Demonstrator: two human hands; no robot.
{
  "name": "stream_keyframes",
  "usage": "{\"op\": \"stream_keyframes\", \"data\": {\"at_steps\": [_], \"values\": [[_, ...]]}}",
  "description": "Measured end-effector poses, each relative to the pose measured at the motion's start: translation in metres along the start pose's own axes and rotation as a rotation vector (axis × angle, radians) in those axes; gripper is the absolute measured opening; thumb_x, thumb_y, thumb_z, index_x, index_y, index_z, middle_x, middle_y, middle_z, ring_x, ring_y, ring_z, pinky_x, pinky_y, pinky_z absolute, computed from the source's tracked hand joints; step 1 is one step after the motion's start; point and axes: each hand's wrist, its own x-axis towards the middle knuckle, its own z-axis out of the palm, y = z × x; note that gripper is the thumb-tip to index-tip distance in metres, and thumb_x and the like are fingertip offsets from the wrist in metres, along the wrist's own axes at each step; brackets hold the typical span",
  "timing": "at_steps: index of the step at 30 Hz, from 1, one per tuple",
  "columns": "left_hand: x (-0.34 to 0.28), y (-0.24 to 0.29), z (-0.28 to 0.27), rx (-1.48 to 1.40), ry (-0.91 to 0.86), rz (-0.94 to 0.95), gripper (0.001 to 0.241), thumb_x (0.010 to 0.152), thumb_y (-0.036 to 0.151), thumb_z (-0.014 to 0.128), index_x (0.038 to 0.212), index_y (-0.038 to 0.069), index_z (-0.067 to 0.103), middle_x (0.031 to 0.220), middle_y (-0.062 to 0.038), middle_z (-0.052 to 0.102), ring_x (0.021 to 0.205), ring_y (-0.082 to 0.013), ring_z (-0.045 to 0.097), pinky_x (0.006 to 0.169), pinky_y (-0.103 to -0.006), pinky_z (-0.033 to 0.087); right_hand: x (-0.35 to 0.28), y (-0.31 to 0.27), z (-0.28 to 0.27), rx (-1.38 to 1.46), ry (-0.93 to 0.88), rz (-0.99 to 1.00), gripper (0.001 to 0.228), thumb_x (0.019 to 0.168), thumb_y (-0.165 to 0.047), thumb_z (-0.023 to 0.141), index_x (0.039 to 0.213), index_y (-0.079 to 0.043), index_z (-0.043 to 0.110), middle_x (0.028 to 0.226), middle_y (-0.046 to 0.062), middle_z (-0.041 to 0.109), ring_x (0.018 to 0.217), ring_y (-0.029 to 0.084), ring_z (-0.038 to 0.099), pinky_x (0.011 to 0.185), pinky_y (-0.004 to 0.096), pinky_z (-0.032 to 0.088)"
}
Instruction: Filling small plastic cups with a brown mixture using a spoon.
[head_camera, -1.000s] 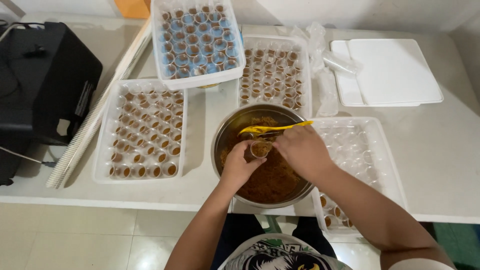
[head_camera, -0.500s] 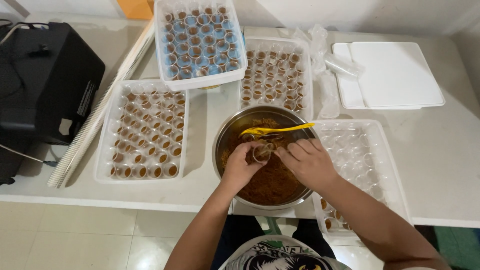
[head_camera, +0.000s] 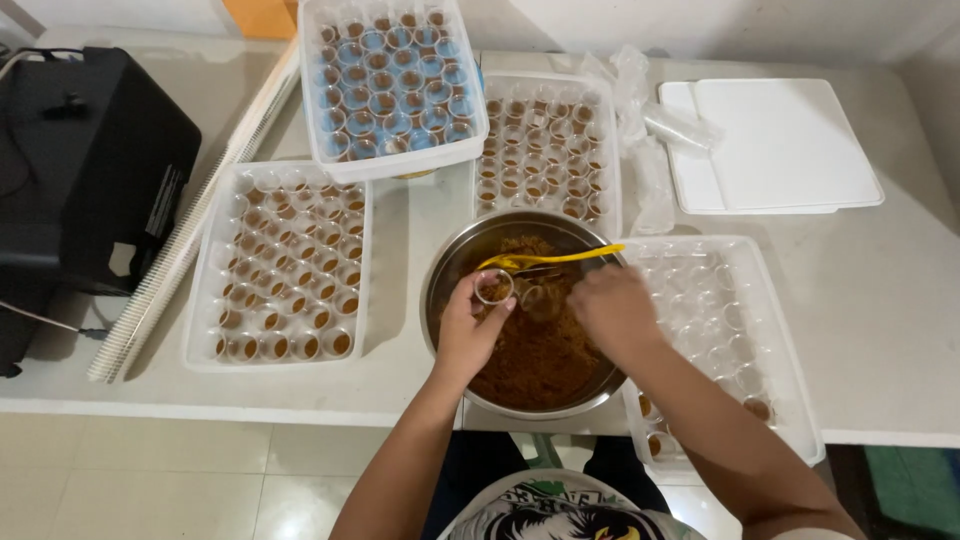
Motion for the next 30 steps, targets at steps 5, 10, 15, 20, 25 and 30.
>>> {"op": "stream_keyframes", "data": {"at_steps": [5,10,15,20,25,30], "values": [[0.002,-0.012,0.000,0.054,-0.037,0.124,0.047,0.087,0.012,0.080,0.129,0.005,0.062,0.126,-0.009,0.068,0.114,-0.0183,0.068,0.094,-0.0315,0.057,0.008,-0.005,0.058,-0.116,-0.349,-0.158,0.018,0.080,-0.018,0.061,0.091,-0.013,0.076,0.097,0.005,0.071,0.103,0.025,0.062,0.091,0.042,0.045],[-0.001,-0.008,-0.001,0.082,-0.070,0.230,0.049,0.084,0.009,0.082,0.129,0.005,0.063,0.124,-0.011,0.067,0.114,-0.0210,0.068,0.098,-0.0333,0.055,0.034,-0.012,0.084,-0.167,-0.309,-0.319,0.023,0.084,-0.017,0.058,0.097,-0.011,0.075,0.099,0.008,0.070,0.103,0.027,0.061,0.091,0.040,0.044],[0.000,-0.003,-0.002,0.133,-0.031,0.212,0.048,0.081,0.008,0.083,0.126,0.006,0.065,0.122,-0.011,0.068,0.113,-0.0231,0.068,0.098,-0.0328,0.054,0.046,-0.010,0.028,-0.049,-0.409,-0.219,0.021,0.089,-0.013,0.055,0.090,-0.009,0.075,0.099,0.009,0.072,0.106,0.027,0.065,0.092,0.043,0.048],[-0.004,0.009,0.000,0.234,-0.032,0.062,0.050,0.079,0.010,0.082,0.127,0.009,0.065,0.121,-0.010,0.066,0.105,-0.0231,0.070,0.090,-0.0335,0.056,0.033,0.022,0.010,0.572,-0.186,0.132,0.021,0.091,-0.019,0.061,0.097,-0.002,0.073,0.096,0.018,0.072,0.084,0.036,0.069,0.077,0.045,0.056],[-0.007,0.018,0.001,0.253,-0.182,0.107,0.057,0.077,0.013,0.087,0.129,0.009,0.065,0.125,-0.012,0.069,0.114,-0.0233,0.069,0.100,-0.0338,0.053,0.026,0.020,0.042,0.790,-0.408,0.086,0.021,0.093,-0.023,0.062,0.100,-0.006,0.072,0.093,0.013,0.074,0.085,0.029,0.072,0.078,0.039,0.056],[-0.014,0.018,0.000,0.091,-0.336,0.219,0.071,0.081,0.015,0.083,0.145,0.009,0.053,0.135,-0.012,0.067,0.124,-0.0224,0.066,0.105,-0.0353,0.051,0.019,0.012,0.051,0.823,-0.486,0.018,0.021,0.093,-0.023,0.063,0.100,-0.005,0.072,0.094,0.014,0.074,0.086,0.028,0.071,0.079,0.039,0.055]]}}
